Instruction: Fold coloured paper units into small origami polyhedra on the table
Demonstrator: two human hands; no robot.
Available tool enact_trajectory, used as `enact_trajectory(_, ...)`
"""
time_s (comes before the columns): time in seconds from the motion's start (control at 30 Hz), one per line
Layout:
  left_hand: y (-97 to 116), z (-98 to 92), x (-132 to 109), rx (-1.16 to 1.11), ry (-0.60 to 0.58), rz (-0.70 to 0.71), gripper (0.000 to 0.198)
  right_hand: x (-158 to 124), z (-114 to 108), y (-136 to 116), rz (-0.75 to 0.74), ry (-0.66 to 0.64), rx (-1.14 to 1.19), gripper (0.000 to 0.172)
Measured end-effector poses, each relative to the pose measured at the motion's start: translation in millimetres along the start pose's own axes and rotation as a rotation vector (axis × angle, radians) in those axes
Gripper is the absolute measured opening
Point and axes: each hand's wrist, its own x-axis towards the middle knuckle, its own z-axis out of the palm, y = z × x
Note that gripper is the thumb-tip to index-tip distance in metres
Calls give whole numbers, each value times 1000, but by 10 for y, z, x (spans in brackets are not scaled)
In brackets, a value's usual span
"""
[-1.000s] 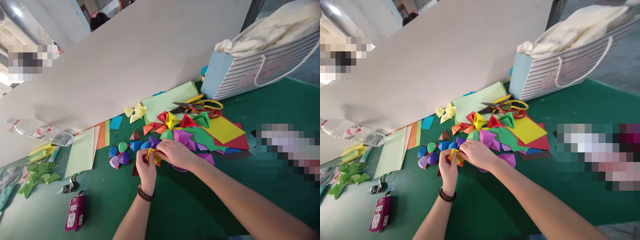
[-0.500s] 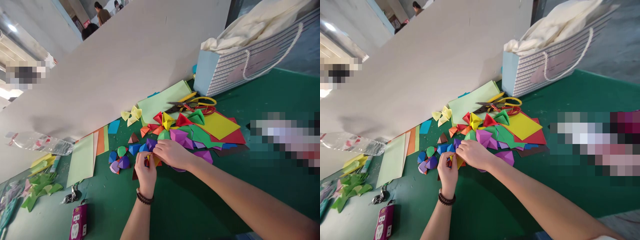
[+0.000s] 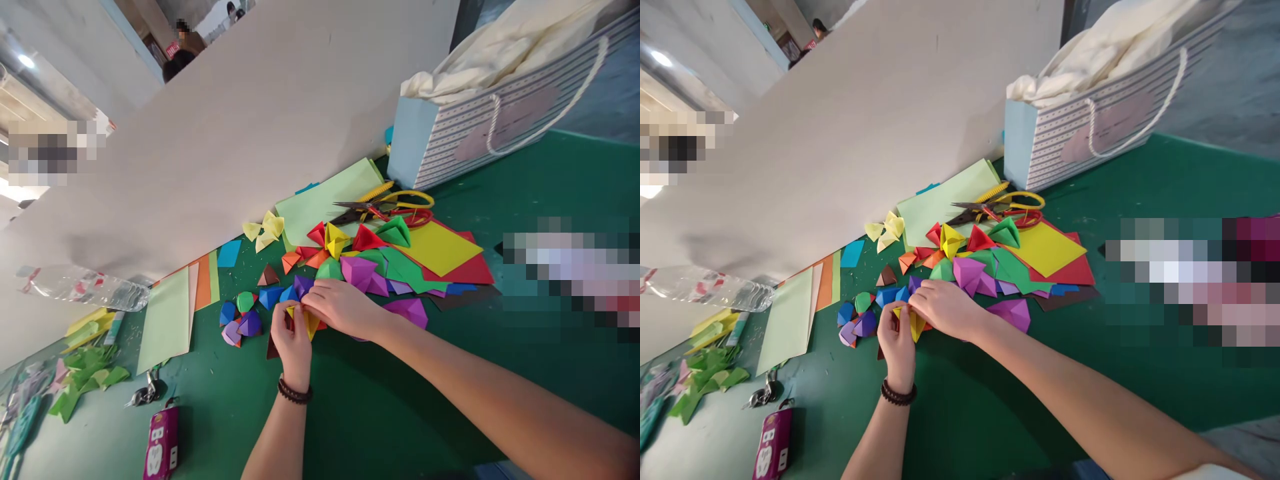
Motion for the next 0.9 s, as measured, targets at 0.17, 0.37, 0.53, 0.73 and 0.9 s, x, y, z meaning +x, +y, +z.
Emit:
enact_trajectory(0.17,-41,13,38,-166,263,-125,24,2,-203,-44,301,277,321,19)
enact_trajectory(0.37,-29,2,48,-214,367,-99,23,3,-104,-175,255,105,202,19)
enact_trajectory(0.53,-25,39,-40,-199,238,-34,19,-1,-33,-152,293,125,97,10)
enact_trajectory(0.73,27,46,-68,-211,48,-24,23,-19,-69,-48,297,132,19,11)
enact_trajectory(0.9,18,2,8,-119,-18,-7,25,-23,-68,-43,208,78,-41,14)
